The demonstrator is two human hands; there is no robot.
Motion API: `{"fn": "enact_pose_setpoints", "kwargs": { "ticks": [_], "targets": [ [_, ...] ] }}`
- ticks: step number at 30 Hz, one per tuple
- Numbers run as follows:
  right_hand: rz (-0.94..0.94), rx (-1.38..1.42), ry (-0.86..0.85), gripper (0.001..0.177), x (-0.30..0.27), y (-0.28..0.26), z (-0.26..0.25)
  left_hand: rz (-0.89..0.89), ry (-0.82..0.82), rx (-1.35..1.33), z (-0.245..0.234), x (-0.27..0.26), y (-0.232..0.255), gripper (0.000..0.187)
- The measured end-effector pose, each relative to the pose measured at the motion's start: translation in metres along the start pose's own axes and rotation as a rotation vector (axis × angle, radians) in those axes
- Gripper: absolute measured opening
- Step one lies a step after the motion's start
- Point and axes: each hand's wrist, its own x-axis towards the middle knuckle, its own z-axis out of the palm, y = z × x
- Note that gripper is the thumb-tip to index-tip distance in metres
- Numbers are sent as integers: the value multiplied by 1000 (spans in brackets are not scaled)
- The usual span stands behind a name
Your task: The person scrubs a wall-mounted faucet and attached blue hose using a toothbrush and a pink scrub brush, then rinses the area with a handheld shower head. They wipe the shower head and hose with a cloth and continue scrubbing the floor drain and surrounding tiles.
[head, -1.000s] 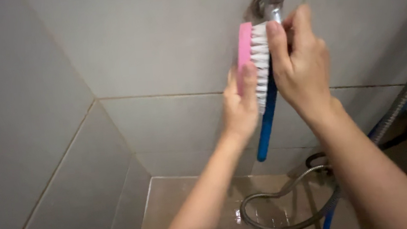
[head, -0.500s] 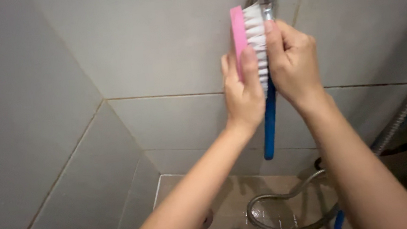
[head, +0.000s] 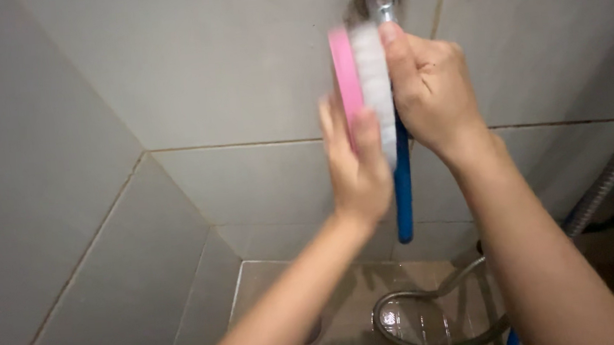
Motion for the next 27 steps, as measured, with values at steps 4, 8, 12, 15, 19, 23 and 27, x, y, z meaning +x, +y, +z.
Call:
{"fn": "enact_pose_setpoints", "kwargs": {
  "ticks": [4,8,12,15,19,23,27],
  "targets": [
    [68,-102,-13,54,-1,-1,-5,-110,-207,-34,-12,-75,11,64],
    [61,-103,-14,55,0,-4,-4,-113,-79,-79,-9,-51,2,63],
    [21,-38,-13,52,-1,-10,-5,-17,78,36,15,-11,2,49],
    [58,-74,-22,54,1,-13,-4,2,-30,86,3,-49,10,59],
    [130,-139,-28,55,-4,-4,-8,-158,-204,141,-9,-103,11,70],
    [85,-87,10,49,-2,-8,-6,-147,-79,170,6,-83,2,68],
    [178,-232,-102,44,3,-29,-18,-186,-279,247,-9,-114,4,72]
  ]
}}
